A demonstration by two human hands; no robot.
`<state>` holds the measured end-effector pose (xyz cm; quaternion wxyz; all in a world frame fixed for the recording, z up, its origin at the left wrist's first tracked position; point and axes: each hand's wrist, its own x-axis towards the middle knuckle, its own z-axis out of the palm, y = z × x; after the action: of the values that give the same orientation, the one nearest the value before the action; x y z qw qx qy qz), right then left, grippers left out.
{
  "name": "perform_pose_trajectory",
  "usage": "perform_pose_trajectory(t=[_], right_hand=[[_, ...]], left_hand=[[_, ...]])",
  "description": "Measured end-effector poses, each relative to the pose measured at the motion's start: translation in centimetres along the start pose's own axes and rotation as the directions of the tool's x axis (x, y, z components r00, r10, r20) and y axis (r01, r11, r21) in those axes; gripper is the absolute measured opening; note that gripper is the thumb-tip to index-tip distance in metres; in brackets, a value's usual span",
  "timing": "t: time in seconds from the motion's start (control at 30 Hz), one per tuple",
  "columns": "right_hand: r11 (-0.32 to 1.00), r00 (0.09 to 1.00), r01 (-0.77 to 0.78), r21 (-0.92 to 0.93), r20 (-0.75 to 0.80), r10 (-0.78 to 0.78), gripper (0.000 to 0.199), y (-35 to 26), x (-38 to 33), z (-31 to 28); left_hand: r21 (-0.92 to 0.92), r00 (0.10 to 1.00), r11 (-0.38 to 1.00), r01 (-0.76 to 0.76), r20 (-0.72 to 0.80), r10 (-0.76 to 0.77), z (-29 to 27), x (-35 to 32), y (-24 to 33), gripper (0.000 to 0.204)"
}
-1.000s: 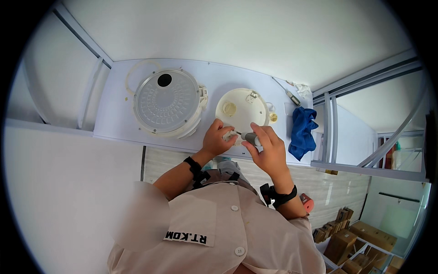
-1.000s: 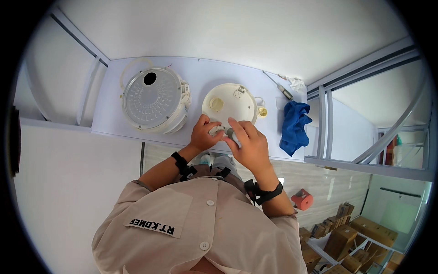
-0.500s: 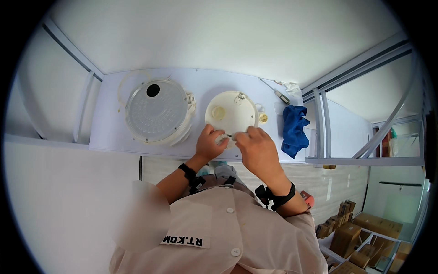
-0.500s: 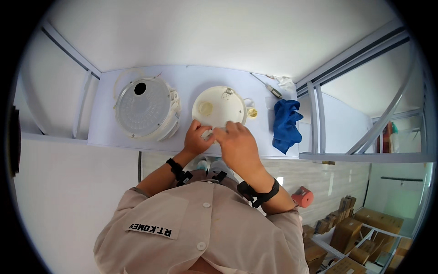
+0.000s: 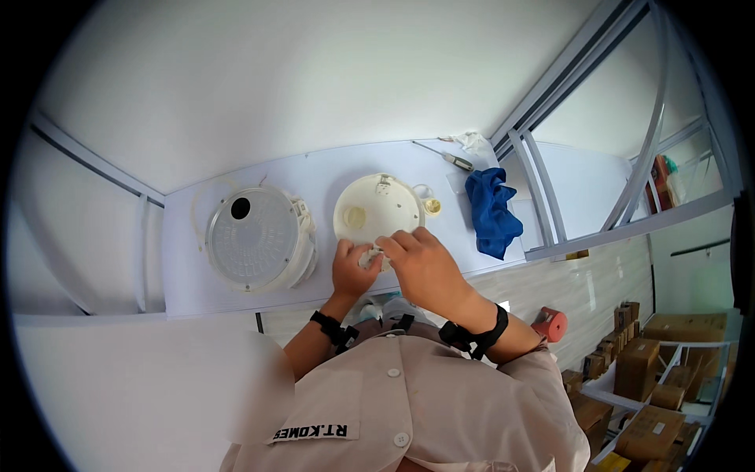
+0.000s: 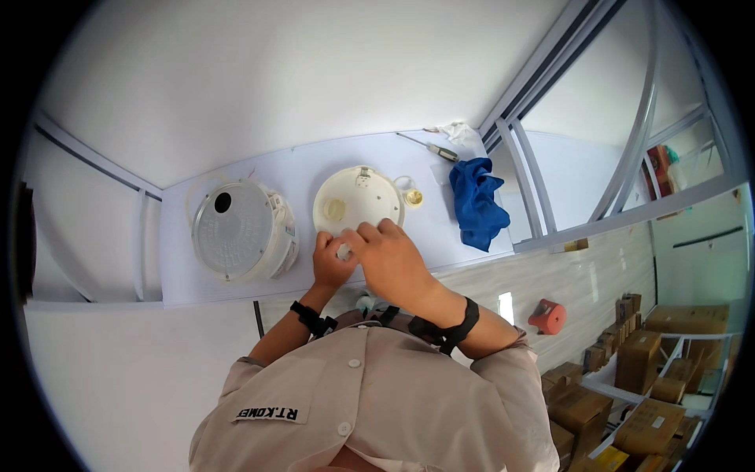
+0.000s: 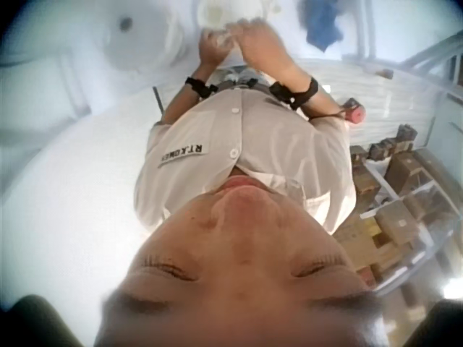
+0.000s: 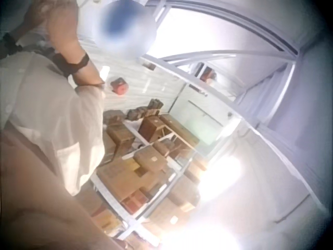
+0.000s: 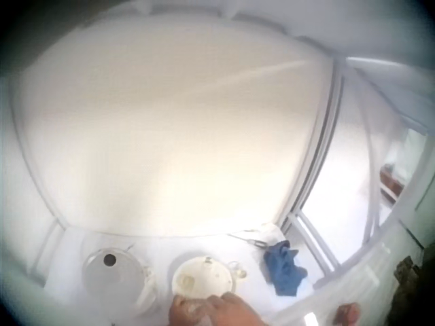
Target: The person wipes a white circular light fixture cover with a blue cloth, then uses a screwdriver to remove screws and separate the cover from the main fixture. The person continues to unscrew and remove small components from the fixture.
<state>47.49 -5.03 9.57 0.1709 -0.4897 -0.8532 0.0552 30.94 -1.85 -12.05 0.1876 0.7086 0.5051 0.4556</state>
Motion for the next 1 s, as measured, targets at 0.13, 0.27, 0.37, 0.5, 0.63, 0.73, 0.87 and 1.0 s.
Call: perform_pose_trajectory(t=[0.13, 0.27, 0.37, 0.5, 0.63, 0.73, 0.87, 1.0], right_hand=[[0.998, 0.996, 0.019, 0.052, -0.090, -0.015, 0.040, -0.1, -0.1, -0.1], [0.885, 0.846, -0.451, -0.114, 0.260, 0.465, 0.041, -2.4, 1.1, -2.6], [0.926, 0.896, -0.362, -0.109, 0.232, 0.378, 0.040, -1.1, 0.0, -1.1], [0.984, 0.981, 0.158, 0.086, -0.130, -0.146, 0.034, 1.1, 0.1, -0.3], [0.979, 0.974, -0.200, -0.037, 0.104, 0.203, 0.030, -1.0, 0.2, -1.4], [0.872, 0.806, -0.476, -0.113, 0.341, 0.484, 0.035, -2.6, 1.5, -3.6], [0.993, 0.992, -0.113, 0.021, -0.053, 0.114, 0.031, 0.2, 0.9, -0.7], [0.999, 0.977, 0.045, -0.002, -0.208, -0.045, 0.026, 0.2, 0.7, -0.5]], left_hand=[[-0.009, 1.000, 1.000, -0.003, 0.018, 0.003, 0.0, 0.1, 0.0, 0.031], [-0.009, 1.000, 1.000, -0.029, -0.008, 0.029, -0.1, 0.2, 0.1, 0.029], [-0.014, 0.999, 0.999, -0.037, -0.014, 0.036, 0.0, 0.3, 0.1, 0.029], [0.006, 0.999, 0.999, -0.044, -0.013, 0.044, 0.0, 0.2, -0.2, 0.030], [-0.024, 1.000, 1.000, -0.006, 0.012, 0.006, 0.2, 0.1, -0.2, 0.030], [-0.032, 1.000, 0.999, -0.004, -0.008, 0.004, 0.1, 0.0, -0.1, 0.029], [-0.042, 1.000, 0.999, -0.007, -0.010, 0.007, 0.0, 0.2, 0.2, 0.030], [-0.018, 1.000, 0.999, -0.027, -0.006, 0.027, -0.2, 0.1, 0.0, 0.031]])
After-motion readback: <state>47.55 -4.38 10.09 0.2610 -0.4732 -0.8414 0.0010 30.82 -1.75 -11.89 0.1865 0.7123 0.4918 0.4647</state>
